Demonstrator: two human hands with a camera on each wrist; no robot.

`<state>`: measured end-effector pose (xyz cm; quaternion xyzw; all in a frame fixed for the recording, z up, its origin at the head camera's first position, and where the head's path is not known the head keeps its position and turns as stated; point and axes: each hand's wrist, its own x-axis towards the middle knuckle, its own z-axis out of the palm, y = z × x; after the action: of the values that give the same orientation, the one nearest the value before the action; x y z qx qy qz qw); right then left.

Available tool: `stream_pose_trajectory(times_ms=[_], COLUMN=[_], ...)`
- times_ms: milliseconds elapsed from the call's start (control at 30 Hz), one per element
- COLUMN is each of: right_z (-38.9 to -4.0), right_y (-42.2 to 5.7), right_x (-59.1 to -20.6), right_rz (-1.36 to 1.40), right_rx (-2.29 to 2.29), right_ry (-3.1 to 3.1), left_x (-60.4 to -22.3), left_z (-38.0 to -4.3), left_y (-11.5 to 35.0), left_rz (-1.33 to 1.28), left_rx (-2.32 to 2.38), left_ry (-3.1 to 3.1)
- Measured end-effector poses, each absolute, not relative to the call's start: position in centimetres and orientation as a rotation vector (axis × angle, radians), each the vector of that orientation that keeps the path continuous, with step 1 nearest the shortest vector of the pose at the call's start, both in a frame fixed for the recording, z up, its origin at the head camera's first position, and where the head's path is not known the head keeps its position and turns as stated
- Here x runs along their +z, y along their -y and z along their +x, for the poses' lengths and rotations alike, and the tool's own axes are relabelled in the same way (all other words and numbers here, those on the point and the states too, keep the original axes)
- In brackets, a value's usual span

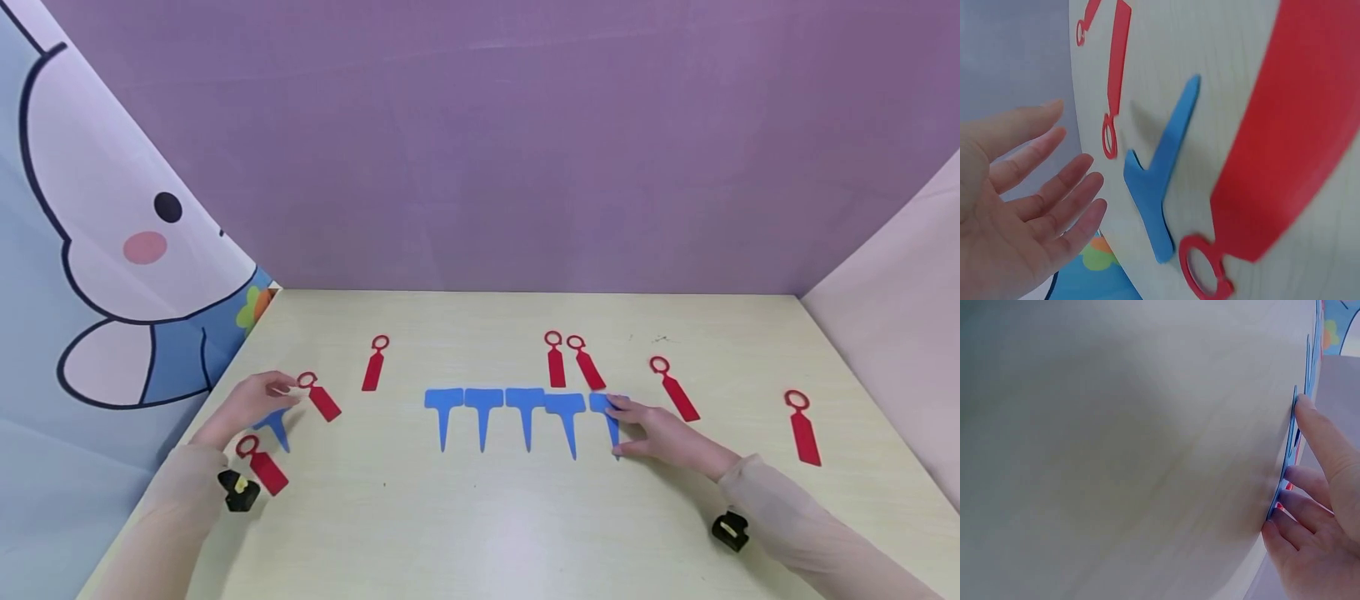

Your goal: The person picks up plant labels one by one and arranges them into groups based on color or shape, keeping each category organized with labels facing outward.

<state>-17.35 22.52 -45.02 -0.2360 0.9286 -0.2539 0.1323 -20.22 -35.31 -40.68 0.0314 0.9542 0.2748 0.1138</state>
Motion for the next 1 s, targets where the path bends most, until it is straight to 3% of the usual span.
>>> stream_pose_trajectory(times_ms=[367,1000], right_z=[-17.2,-17.2], right_y=[-22.5,-22.6], right_x=[-44.9,-45.0], right_rz=[-0.697,-0.663], right_rx=[-0.733,-0.742], right_ry=[-2.699,-2.691], left_x=[-40.9,-41.8], left_z=[-19.8,-19.8], left_y=[36.8,38.3], left_rz=[-0.055,-0.066], left_rx=[0.753,0.652], left_ry=[-2.706,-2.673])
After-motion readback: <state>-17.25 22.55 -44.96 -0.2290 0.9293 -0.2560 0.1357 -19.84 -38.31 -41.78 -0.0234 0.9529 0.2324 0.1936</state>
